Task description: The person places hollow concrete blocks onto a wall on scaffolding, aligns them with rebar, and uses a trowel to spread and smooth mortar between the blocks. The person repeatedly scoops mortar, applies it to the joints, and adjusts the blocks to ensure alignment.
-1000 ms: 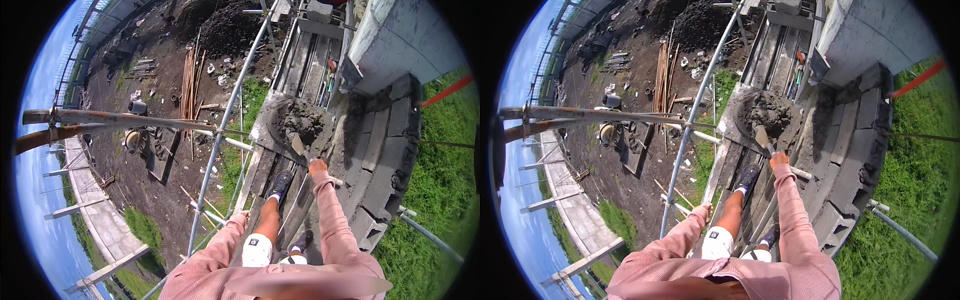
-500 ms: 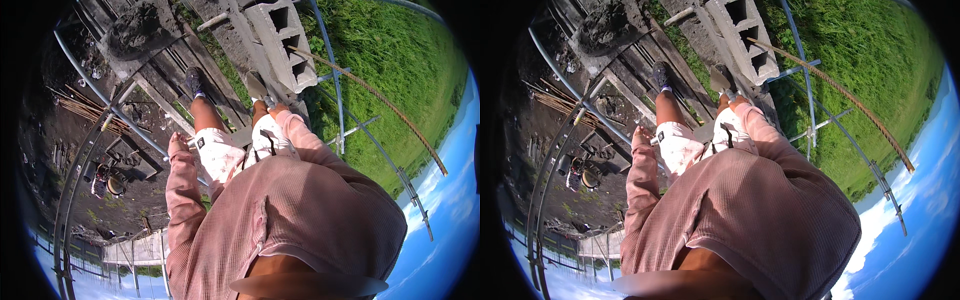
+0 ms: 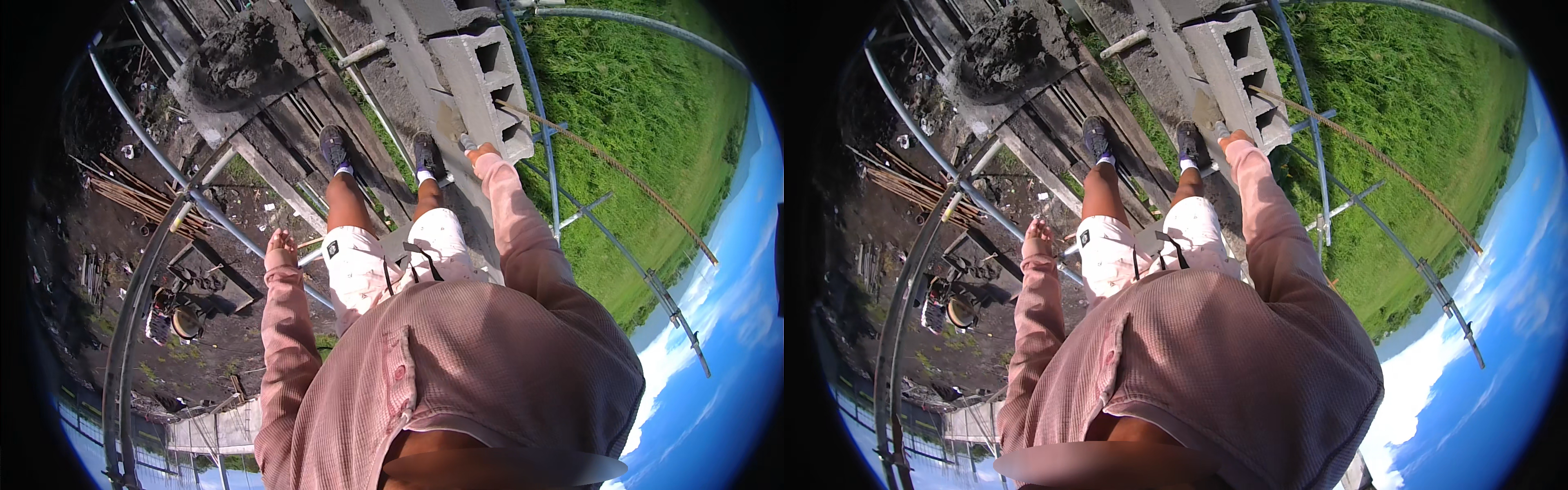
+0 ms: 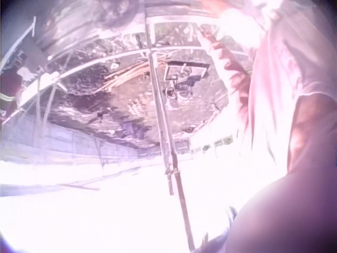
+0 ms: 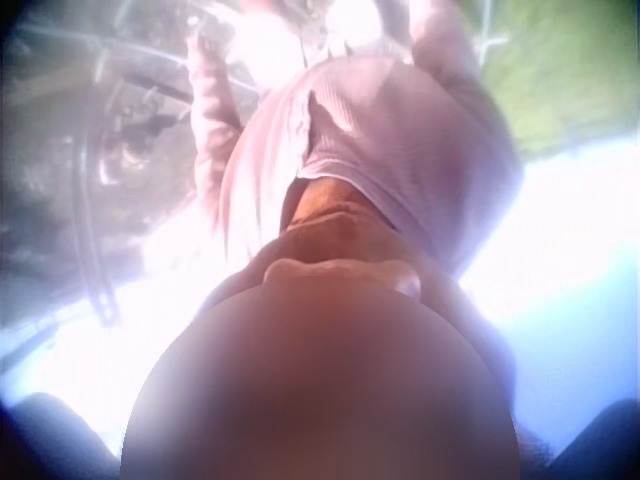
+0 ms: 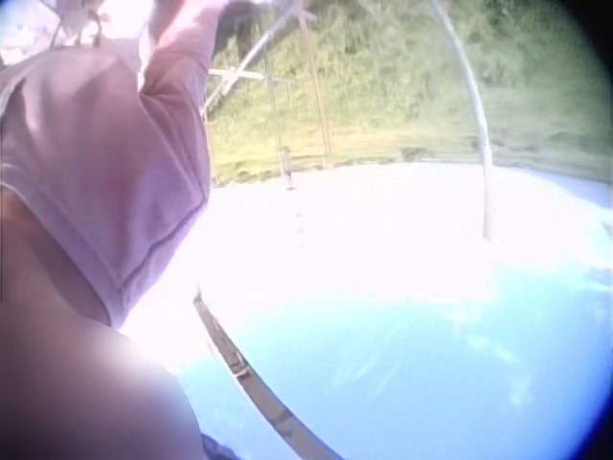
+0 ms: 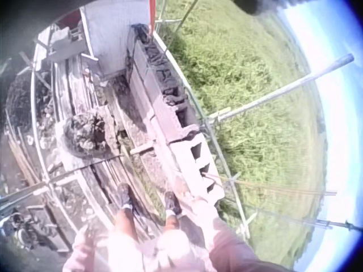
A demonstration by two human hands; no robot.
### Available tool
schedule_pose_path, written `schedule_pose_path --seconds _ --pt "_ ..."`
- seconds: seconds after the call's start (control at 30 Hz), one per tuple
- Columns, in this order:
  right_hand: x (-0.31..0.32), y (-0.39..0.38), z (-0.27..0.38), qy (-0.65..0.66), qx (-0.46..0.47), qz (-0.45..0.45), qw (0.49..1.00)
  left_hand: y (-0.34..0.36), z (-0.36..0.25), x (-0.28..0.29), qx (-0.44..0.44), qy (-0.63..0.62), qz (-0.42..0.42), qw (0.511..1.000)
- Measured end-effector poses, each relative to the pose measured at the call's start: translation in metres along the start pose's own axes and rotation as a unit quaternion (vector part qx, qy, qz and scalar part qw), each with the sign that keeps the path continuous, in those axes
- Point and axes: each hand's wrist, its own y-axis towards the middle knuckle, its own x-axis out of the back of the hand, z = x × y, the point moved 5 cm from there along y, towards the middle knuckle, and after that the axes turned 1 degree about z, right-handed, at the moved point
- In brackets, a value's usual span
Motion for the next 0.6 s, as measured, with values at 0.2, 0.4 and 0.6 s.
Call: schedule_pose_path --seconds 0.2,0.4,0.6 --pt "0.034 0.012 0.072 0.063 0.038 -0.023 0.997 0.006 0.022 0.052 0.042 -0.061 -0.068 0.995" --pt "0.061 0.006 0.139 0.101 0.048 0.004 0.994 -0.005 0.041 0.038 0.108 -0.032 -0.069 0.991" --pt "0.064 0.004 0.178 0.121 0.152 -0.101 0.976 -0.022 0.038 0.003 0.024 -0.024 -0.053 0.998"
